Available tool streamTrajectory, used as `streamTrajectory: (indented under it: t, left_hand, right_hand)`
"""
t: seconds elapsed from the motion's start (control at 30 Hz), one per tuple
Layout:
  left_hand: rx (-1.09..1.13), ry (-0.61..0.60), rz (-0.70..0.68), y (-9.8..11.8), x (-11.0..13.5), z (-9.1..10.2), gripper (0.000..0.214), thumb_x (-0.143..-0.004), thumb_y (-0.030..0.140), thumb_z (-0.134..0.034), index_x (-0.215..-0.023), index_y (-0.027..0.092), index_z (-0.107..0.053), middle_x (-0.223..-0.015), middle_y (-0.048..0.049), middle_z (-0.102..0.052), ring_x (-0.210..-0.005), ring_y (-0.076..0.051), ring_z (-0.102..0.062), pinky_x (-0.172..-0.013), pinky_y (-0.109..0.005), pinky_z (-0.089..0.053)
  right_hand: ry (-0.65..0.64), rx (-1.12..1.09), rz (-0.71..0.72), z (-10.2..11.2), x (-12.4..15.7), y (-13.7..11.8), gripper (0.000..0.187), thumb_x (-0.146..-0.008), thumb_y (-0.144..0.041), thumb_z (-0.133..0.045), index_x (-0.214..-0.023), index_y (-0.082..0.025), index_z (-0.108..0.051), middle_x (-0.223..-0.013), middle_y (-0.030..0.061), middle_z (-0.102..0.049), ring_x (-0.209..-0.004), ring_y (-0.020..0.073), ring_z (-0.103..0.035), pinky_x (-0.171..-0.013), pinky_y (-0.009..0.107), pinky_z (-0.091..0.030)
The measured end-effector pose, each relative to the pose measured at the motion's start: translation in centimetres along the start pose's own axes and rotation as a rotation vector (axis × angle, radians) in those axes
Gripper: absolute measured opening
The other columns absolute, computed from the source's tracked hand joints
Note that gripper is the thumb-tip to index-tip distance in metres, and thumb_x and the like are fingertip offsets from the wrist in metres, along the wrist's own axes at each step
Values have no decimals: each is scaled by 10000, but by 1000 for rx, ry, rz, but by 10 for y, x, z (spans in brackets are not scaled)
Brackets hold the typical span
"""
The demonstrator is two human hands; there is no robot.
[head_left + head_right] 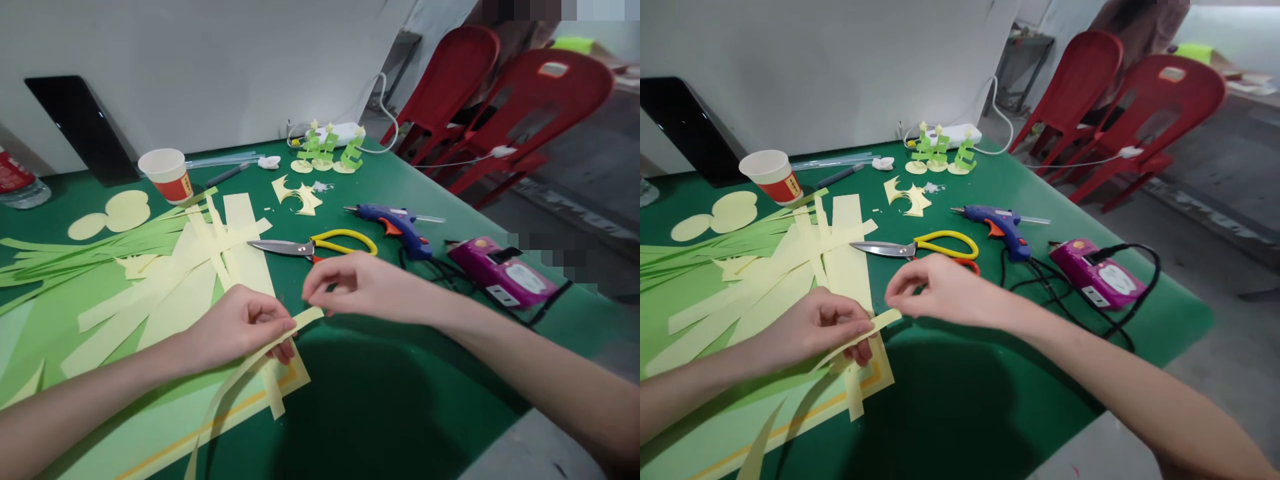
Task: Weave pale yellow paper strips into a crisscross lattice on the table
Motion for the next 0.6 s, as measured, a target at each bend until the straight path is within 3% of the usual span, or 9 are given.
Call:
streamTrajectory:
  t: [0.1, 0.23, 0.43, 0.6]
  left_hand:
    - [-5, -11, -45, -7, -8, -5, 208, -779, 297, -587, -712, 113, -656, -677, -63, -705, -632, -155, -664, -614, -226, -519]
    - [-86, -25, -55, -9, -12, -7, 227, -797, 310, -562, -727, 119, -663, -688, -60, -709, -642, -155, -663, -631, -223, -508]
    - [-118, -18, -41, -8, -14, -9, 242, -803, 326, -547, -712, 135, -664, -655, -45, -704, -609, -147, -646, -597, -219, -494]
    - [-107, 5, -29, -9, -14, -7, 217, -792, 297, -565, -693, 127, -655, -645, -49, -700, -603, -145, -643, -599, -220, -494]
  right_hand:
    - [-5, -13, 63, -22, -2, 0, 104, -719, -229, -553, -733, -136, -598, -703, 13, -610, -587, 75, -561, -507, 166, -438]
    - [-55, -154, -45, -31, -5, 16, 63, -683, -177, -545, -704, -129, -581, -596, -12, -580, -537, 75, -572, -495, 166, -476]
    - [-144, -218, -115, -25, -5, 23, 55, -656, -153, -544, -666, -123, -590, -520, -14, -579, -548, 110, -612, -468, 185, -519]
    - [-129, -91, -170, -8, 0, 28, 79, -634, -111, -520, -645, -127, -597, -542, -4, -599, -525, 96, -594, -456, 175, -514]
Point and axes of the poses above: each hand's wrist, its own x-axis away from the middle knuckle, its own z-axis out of the back of the hand, y = z × x, the point moved 8 cm from there along -x, towards the middle knuckle
